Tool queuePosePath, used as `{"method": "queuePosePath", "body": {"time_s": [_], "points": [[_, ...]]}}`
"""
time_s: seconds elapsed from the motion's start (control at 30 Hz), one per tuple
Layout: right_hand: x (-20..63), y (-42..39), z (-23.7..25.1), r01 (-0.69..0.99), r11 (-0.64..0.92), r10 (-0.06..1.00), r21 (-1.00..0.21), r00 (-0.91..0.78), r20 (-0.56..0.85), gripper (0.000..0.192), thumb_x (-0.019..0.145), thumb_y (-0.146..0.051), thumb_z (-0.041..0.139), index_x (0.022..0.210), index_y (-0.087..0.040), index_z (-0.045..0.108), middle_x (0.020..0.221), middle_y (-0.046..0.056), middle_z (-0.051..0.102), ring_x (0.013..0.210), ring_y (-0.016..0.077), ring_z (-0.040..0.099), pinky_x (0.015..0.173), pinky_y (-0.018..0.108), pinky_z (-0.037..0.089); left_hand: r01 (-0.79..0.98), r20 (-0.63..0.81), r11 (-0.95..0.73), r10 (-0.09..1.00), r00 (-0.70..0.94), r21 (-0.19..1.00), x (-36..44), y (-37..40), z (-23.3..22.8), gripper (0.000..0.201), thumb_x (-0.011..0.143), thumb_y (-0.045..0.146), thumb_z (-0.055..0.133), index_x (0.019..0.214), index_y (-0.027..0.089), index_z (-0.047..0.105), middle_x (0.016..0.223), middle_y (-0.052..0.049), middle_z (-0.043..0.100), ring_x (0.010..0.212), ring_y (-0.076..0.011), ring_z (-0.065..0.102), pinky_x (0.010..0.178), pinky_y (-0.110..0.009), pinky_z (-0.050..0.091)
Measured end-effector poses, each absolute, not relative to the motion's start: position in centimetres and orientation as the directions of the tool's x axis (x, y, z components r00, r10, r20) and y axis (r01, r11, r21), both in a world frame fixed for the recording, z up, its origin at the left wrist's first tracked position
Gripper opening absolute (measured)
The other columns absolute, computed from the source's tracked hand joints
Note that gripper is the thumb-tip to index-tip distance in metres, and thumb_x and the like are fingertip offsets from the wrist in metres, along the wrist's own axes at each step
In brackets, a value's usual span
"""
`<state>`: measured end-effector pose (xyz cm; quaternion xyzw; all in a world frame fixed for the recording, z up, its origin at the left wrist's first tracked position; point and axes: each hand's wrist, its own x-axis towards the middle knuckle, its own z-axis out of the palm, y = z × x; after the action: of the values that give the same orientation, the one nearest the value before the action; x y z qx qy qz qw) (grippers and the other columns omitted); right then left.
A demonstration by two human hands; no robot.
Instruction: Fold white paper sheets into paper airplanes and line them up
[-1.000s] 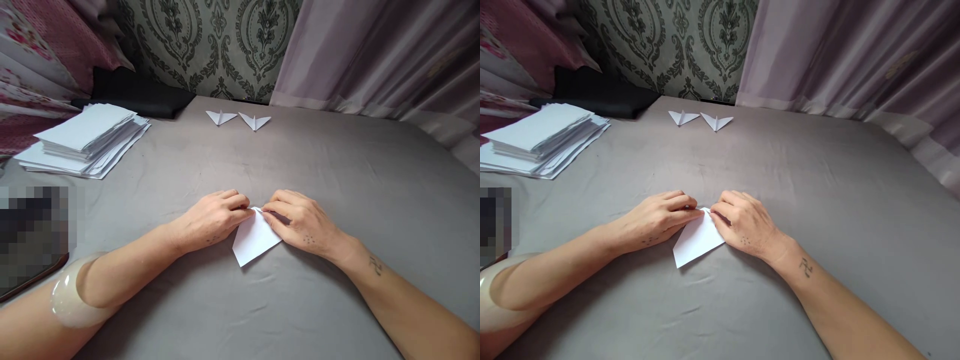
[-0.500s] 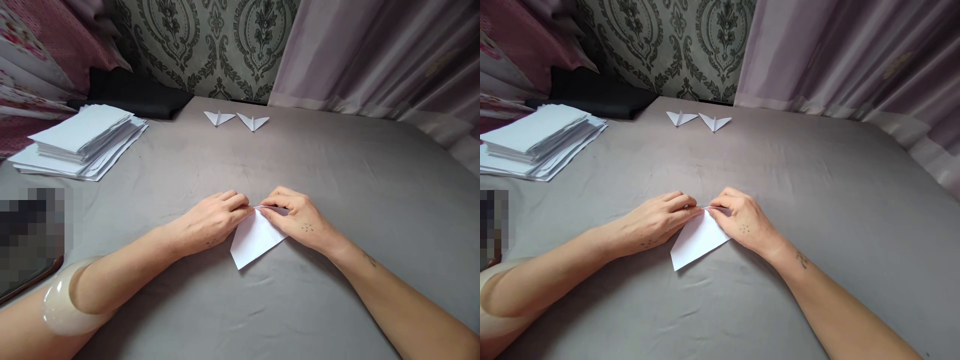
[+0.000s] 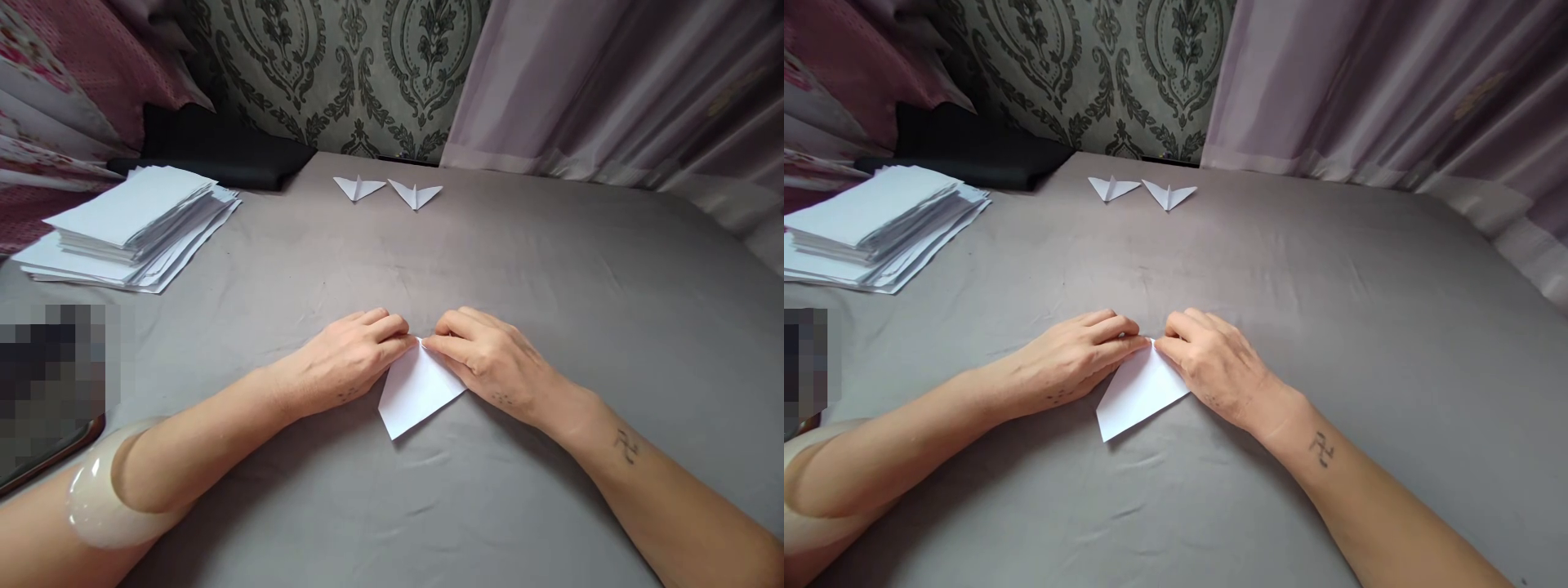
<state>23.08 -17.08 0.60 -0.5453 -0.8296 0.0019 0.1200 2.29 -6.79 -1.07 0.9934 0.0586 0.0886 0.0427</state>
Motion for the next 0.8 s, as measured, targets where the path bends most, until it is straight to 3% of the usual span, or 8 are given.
{"method": "queuePosePath", "body": {"time_s": [0.13,0.3,0.53,0.8], "points": [[22.8,-17.4,0.5,0.912,0.409,0.899,-0.017,-0.399,0.180,0.027,0.094,-0.011,0.042,0.088,-0.018,0.067,0.083,0.004,0.058,0.068,0.0141,0.041,0.062,0.029,0.032,0.115,0.170,-0.990,0.128,0.977,0.086,2.4,-6.8,-0.9,0.035,0.097,0.014,0.033,0.124,0.015,0.055,0.107,-0.011,0.060,0.084,-0.0178,0.052,0.075,-0.029,0.048],[22.5,-17.8,0.9,0.914,0.406,0.902,0.026,-0.405,0.152,0.025,0.096,-0.013,0.041,0.087,-0.018,0.064,0.085,0.005,0.057,0.070,0.0157,0.040,0.062,0.031,0.030,0.115,0.173,-0.989,0.130,0.976,0.093,2.4,-6.8,-0.8,0.035,0.098,0.016,0.032,0.122,0.016,0.057,0.104,-0.011,0.061,0.082,-0.0171,0.051,0.073,-0.029,0.048],[22.2,-18.2,1.6,0.919,0.393,0.918,0.016,-0.393,0.053,0.020,0.095,-0.013,0.043,0.097,-0.018,0.062,0.087,0.004,0.055,0.072,0.0160,0.041,0.063,0.031,0.030,0.128,0.171,-0.980,0.153,0.973,0.149,2.4,-6.9,-0.7,0.035,0.101,0.020,0.029,0.123,0.016,0.056,0.103,-0.010,0.061,0.084,-0.0173,0.052,0.076,-0.029,0.047],[22.6,-18.5,1.5,0.936,0.349,0.937,-0.055,-0.347,0.037,0.016,0.094,-0.014,0.047,0.098,-0.020,0.061,0.088,0.002,0.054,0.072,0.0149,0.041,0.062,0.029,0.030,0.110,0.171,-0.991,0.123,0.978,0.082,2.4,-6.9,-0.7,0.037,0.098,0.017,0.031,0.127,0.018,0.055,0.104,-0.010,0.060,0.081,-0.0175,0.050,0.072,-0.029,0.046]]}}
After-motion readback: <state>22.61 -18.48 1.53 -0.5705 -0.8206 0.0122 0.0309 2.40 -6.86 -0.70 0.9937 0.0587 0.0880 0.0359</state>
